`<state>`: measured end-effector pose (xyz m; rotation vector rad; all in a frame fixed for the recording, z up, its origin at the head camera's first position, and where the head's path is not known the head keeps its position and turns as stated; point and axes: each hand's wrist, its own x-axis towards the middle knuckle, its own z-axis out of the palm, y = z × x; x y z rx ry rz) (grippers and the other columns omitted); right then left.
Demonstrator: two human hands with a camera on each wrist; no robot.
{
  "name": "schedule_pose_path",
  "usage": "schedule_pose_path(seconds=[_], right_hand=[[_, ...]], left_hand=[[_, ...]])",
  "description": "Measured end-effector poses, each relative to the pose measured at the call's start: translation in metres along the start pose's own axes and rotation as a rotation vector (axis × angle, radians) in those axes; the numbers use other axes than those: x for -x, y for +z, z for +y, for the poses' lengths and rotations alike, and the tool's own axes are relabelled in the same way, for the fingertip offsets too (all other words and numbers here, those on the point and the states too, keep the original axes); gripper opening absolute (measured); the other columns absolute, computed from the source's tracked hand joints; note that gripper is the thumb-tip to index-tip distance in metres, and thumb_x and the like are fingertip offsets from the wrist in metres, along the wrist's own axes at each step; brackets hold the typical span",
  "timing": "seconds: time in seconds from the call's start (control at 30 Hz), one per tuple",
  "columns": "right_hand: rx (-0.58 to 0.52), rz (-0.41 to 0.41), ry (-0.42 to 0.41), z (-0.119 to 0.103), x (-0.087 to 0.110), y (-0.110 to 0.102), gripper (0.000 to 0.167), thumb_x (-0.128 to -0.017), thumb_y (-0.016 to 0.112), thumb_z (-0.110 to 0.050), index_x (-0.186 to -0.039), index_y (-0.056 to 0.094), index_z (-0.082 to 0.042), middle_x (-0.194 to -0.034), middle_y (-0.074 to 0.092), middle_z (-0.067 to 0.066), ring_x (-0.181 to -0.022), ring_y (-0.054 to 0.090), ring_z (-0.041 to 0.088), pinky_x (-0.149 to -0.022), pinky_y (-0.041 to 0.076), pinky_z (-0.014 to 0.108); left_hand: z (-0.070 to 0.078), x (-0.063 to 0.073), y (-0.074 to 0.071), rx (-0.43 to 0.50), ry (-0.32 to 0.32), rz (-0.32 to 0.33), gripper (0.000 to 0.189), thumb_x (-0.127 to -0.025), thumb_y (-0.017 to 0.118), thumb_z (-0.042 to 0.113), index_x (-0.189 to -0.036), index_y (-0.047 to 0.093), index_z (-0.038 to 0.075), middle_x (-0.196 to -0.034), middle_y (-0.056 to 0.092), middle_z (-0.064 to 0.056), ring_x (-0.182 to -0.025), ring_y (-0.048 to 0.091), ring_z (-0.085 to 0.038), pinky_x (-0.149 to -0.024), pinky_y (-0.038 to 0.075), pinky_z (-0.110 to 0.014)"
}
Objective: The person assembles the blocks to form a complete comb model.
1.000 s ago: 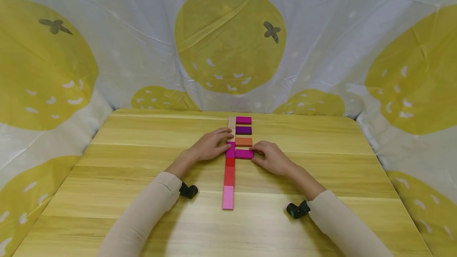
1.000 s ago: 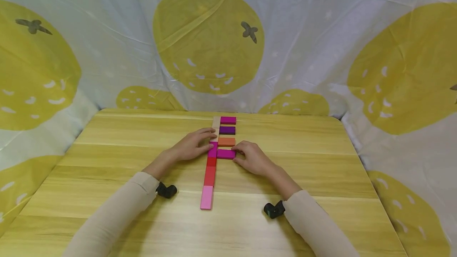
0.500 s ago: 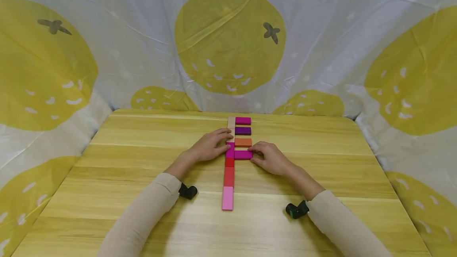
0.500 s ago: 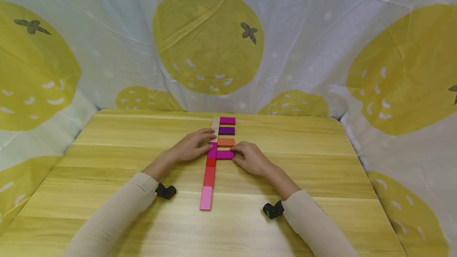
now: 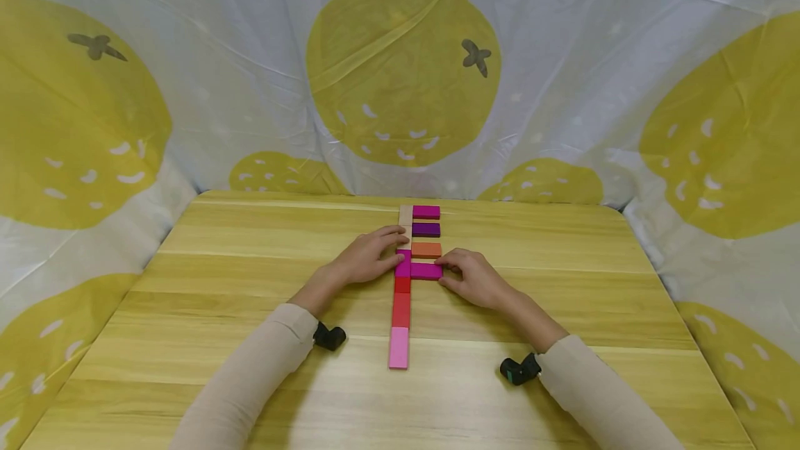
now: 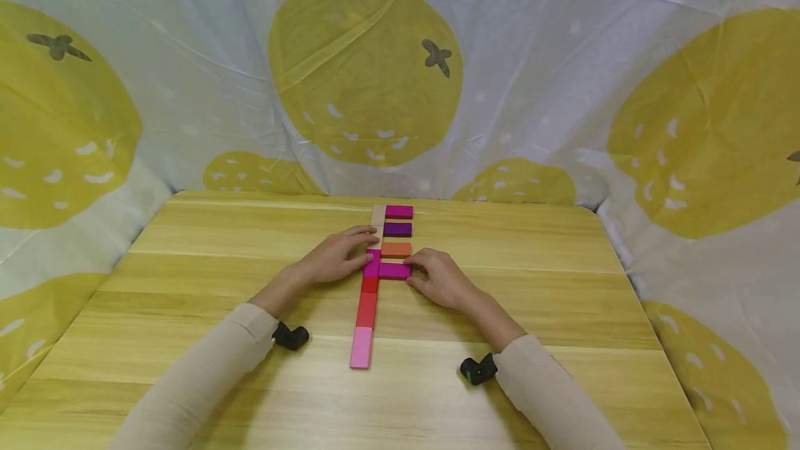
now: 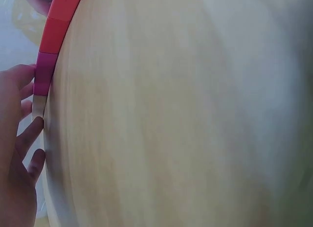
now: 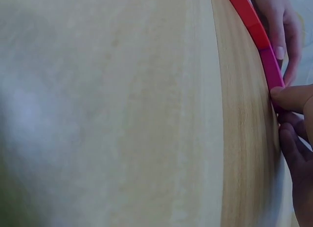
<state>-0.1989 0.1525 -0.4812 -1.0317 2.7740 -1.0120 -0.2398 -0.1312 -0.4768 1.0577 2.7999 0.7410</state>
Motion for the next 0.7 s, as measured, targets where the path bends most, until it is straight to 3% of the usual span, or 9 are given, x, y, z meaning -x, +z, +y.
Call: schedule_pose_path(seconds=[0.3,0.53,0.7], right_hand=[[0.0,-0.004,-0.008,0.003,0.001,0.0,0.028,-0.094,0.077,-0.009,-0.12,0.073,-0.001,-0.113,0.07,0.009,-0.1,0.064,0.022,-0.089,0.055,0.041],[-0.005,0.0,0.004,0.006,0.003,-0.001,0.034,-0.094,0.078,-0.012,-0.124,0.071,0.0,-0.116,0.069,0.009,-0.103,0.065,0.022,-0.091,0.055,0.04],[-0.019,-0.014,0.006,0.005,0.007,-0.013,0.035,-0.094,0.078,-0.012,-0.126,0.071,0.0,-0.118,0.069,0.011,-0.103,0.065,0.025,-0.092,0.055,0.043]], left_hand=[[0.002,-0.001,0.001,-0.008,-0.027,-0.009,0.044,-0.106,0.06,0.033,-0.143,0.062,0.009,-0.157,0.047,-0.007,-0.141,0.047,-0.029,-0.115,0.035,-0.056],[0.001,-0.004,0.003,0.004,-0.02,-0.004,0.044,-0.106,0.061,0.033,-0.142,0.063,0.009,-0.156,0.047,-0.007,-0.142,0.045,-0.028,-0.117,0.035,-0.05],[-0.002,-0.004,0.003,0.033,-0.02,0.005,0.045,-0.106,0.059,0.035,-0.143,0.062,0.009,-0.156,0.047,-0.007,-0.144,0.043,-0.027,-0.119,0.032,-0.043]])
